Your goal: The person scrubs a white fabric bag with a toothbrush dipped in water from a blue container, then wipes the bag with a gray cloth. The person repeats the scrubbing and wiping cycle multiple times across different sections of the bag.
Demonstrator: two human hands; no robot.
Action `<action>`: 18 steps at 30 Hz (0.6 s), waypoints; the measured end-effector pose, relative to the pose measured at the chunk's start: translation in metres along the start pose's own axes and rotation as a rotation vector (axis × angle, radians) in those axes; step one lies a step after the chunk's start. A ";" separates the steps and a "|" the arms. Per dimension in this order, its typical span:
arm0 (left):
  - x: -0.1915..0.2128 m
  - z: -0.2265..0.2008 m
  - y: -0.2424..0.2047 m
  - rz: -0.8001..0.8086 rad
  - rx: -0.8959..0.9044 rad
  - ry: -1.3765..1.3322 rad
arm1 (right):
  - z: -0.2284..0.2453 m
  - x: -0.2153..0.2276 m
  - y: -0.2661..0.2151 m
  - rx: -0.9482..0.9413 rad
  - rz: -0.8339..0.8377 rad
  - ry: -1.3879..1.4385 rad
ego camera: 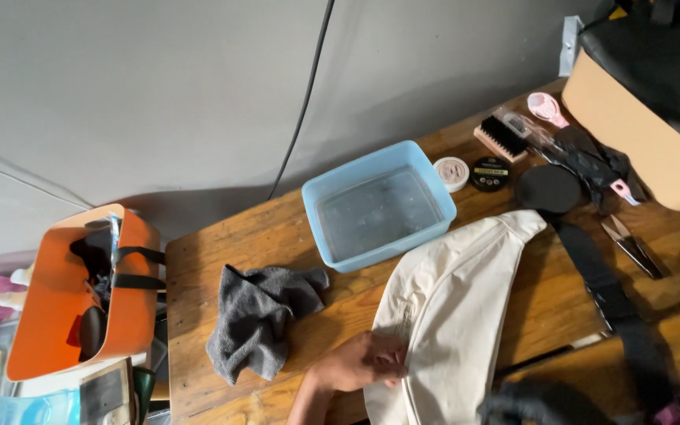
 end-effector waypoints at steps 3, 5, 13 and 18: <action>0.000 -0.001 -0.002 -0.003 0.038 0.010 | 0.011 0.015 0.016 -0.047 -0.024 -0.021; 0.001 -0.003 -0.004 0.008 0.010 -0.028 | 0.047 0.030 0.038 -0.073 -0.036 -0.038; -0.001 0.003 -0.004 0.027 -0.007 -0.042 | 0.302 0.044 0.097 -0.181 -0.028 -0.058; -0.007 0.014 0.002 0.039 -0.027 -0.173 | 0.290 0.027 0.094 -0.347 0.329 -0.165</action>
Point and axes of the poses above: each hand's wrist, its own y-axis towards the middle knuckle, its own x-axis out of the back of the hand, z = x × y, the point moved 6 cm from there along y, towards the middle knuckle, and after that the axes turned 15 degrees about -z, right-handed, at the moved point
